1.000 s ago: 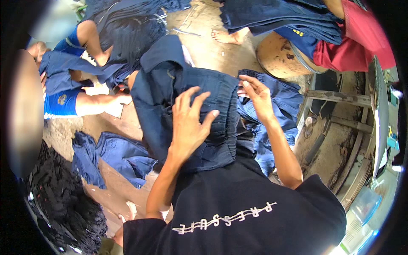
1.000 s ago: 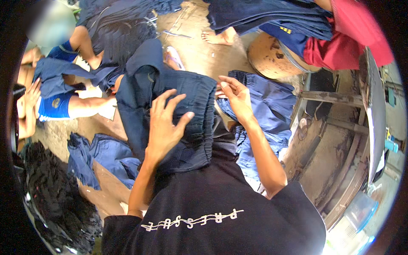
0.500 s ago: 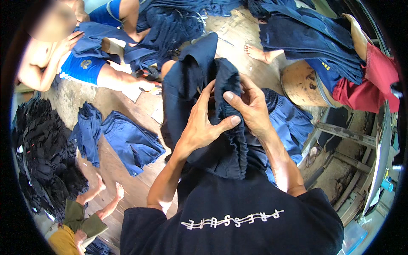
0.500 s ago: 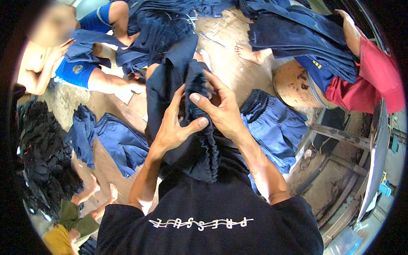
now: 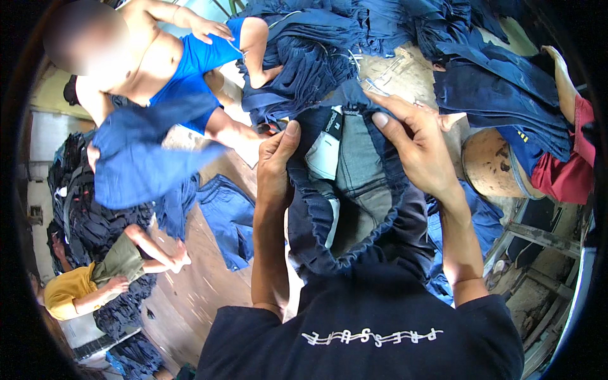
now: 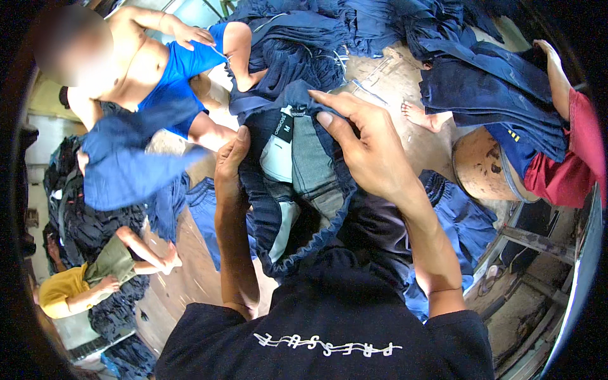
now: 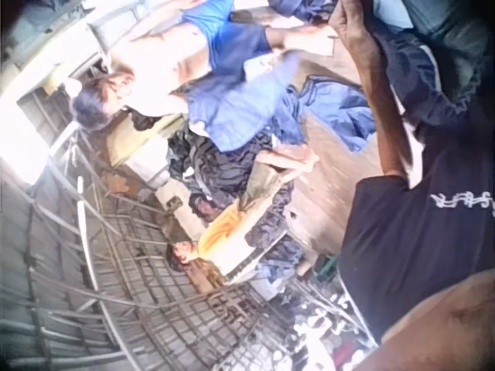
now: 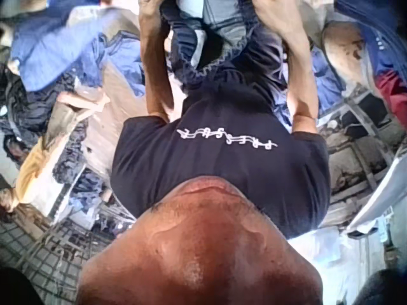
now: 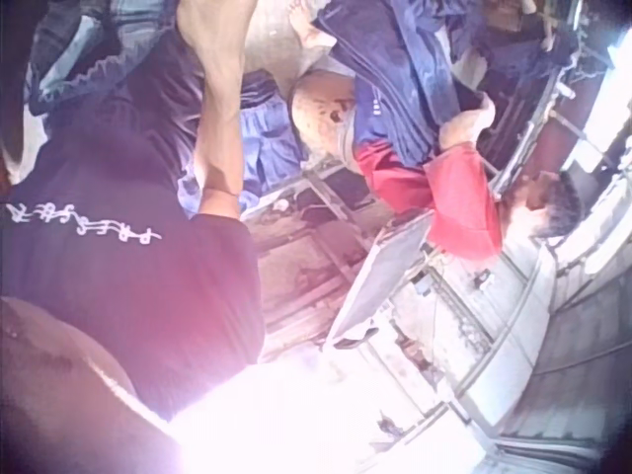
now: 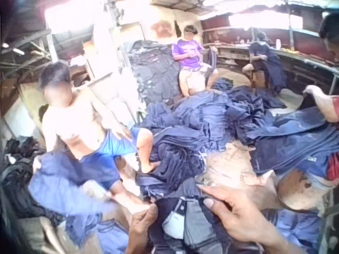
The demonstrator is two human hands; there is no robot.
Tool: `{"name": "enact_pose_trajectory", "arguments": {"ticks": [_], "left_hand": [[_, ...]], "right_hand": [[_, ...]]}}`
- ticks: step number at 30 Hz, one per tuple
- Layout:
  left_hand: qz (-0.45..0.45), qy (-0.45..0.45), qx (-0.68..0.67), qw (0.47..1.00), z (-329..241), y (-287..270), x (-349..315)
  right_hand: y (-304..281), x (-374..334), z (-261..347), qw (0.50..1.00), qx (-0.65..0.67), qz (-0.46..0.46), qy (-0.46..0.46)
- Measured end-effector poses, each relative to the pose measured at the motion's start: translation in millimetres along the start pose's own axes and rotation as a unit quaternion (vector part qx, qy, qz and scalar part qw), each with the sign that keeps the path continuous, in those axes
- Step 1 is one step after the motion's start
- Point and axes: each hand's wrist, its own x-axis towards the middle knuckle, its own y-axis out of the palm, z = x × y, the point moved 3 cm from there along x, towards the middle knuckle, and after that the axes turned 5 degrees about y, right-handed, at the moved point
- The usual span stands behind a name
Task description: The person repeatedly picks up dark blue pants from a large pile, turns them inside out to check the interior, and places them back down. The person also uses shears to cut a white binding string from a bundle of pants.
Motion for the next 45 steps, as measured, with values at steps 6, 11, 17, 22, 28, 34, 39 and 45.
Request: {"name": "enact_pose_trajectory", "arguments": {"ticks": [6, 11, 17, 22, 28, 34, 39, 45], "left_hand": [[-0.030, 0.078, 0.042, 0.996, -11.0, 34.3, 1.1], [-0.025, 0.118, 0.143, 0.982, -12.9, 57.4, 13.7], [0.036, 0.078, 0.116, 0.990, 8.7, 105.7, 28.1], [0.152, -0.031, 0.147, 0.977, 29.7, 144.4, 34.5], [0.322, -0.137, -0.094, 0.932, 46.6, 181.3, 3.9], [0.282, -0.068, -0.097, 0.952, 44.9, 132.2, 33.1], [0.150, -0.069, 0.096, 0.982, 62.5, 38.3, 49.8], [0.122, -0.034, 0.292, 0.948, 110.3, -36.3, 58.3]], "right_hand": [[-22.9, 6.2, 3.4, 0.999, -0.027, -0.027, -0.030], [-31.1, -17.6, 7.3, 0.995, 0.002, -0.021, 0.099], [-30.0, -81.8, -2.8, 0.896, 0.337, 0.133, 0.258], [-74.1, -91.3, 14.7, 0.949, -0.254, -0.121, -0.139], [-108.9, -91.6, 13.2, 0.919, -0.366, 0.047, -0.139], [-215.0, -160.0, -26.0, 0.960, -0.153, -0.220, 0.083], [-329.9, -297.9, -20.0, 0.696, -0.449, -0.452, 0.332], [-430.2, -450.2, 32.7, 0.571, -0.582, -0.451, 0.365]]}}
